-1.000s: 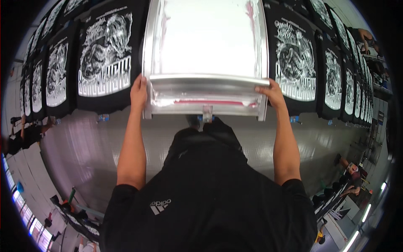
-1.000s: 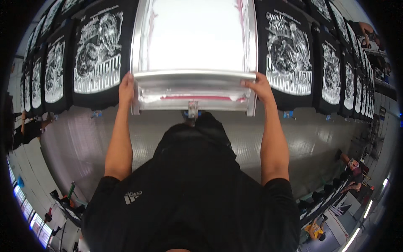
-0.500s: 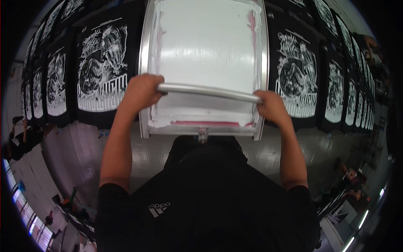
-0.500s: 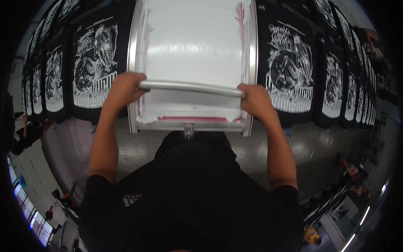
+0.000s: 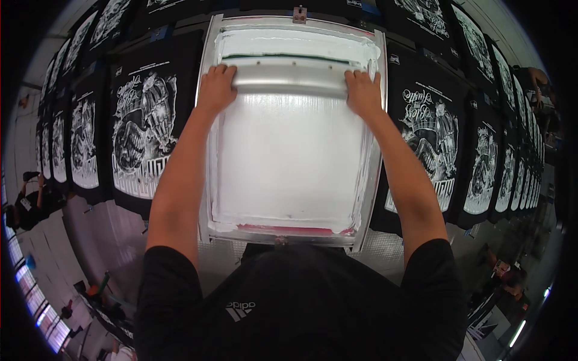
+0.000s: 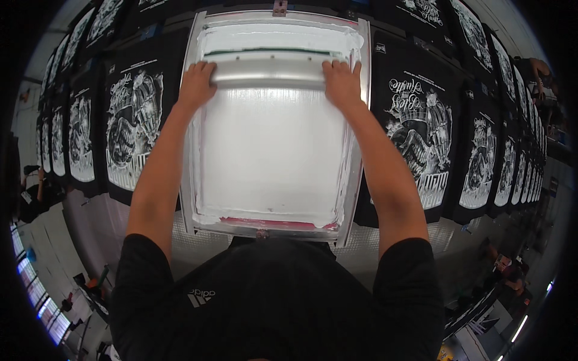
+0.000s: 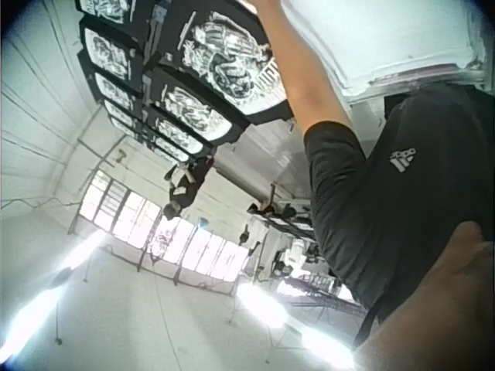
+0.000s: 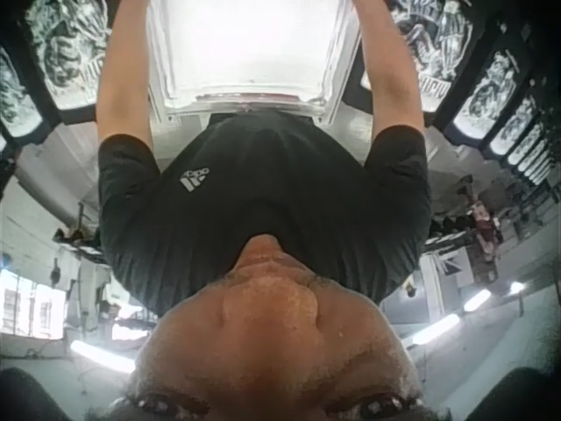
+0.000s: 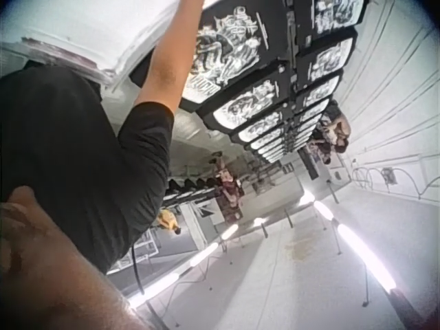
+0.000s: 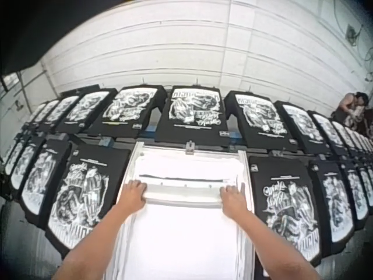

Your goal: Screen printing white graphics onto black t-shirts on a production line.

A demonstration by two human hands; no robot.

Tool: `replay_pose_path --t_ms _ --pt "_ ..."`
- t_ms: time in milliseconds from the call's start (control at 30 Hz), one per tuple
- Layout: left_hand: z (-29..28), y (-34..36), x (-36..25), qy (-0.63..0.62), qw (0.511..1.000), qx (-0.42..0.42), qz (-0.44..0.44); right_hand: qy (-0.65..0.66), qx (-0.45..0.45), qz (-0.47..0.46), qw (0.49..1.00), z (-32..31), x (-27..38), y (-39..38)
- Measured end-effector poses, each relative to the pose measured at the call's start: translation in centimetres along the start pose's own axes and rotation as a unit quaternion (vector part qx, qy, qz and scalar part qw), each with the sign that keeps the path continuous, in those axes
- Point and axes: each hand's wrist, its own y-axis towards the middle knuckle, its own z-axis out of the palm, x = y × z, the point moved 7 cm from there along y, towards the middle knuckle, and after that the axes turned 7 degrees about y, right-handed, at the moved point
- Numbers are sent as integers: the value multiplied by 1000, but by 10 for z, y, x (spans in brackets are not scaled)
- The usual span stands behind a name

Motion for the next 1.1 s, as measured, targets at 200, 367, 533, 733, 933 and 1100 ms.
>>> replay_pose_path --t_ms 200,367,533,733,933,1100 --pt "-85 -151 -39 -73 996 48 33 134 99 5 986 -79 61 -144" --pt "-136 -277 -70 -119 980 161 10 226 146 9 963 -125 116 -275" --pt "-130 -336 -93 -149 981 123 5 202 175 55 962 -110 145 -332" --pt "-111 -355 -93 -138 984 115 -4 189 240 68 950 -96 146 -331" --pt "-91 -313 -86 -93 995 28 -1 190 106 58 974 -80 131 -307" --pt "-59 -161 -39 -112 992 -44 34 157 57 35 985 -53 66 -165"
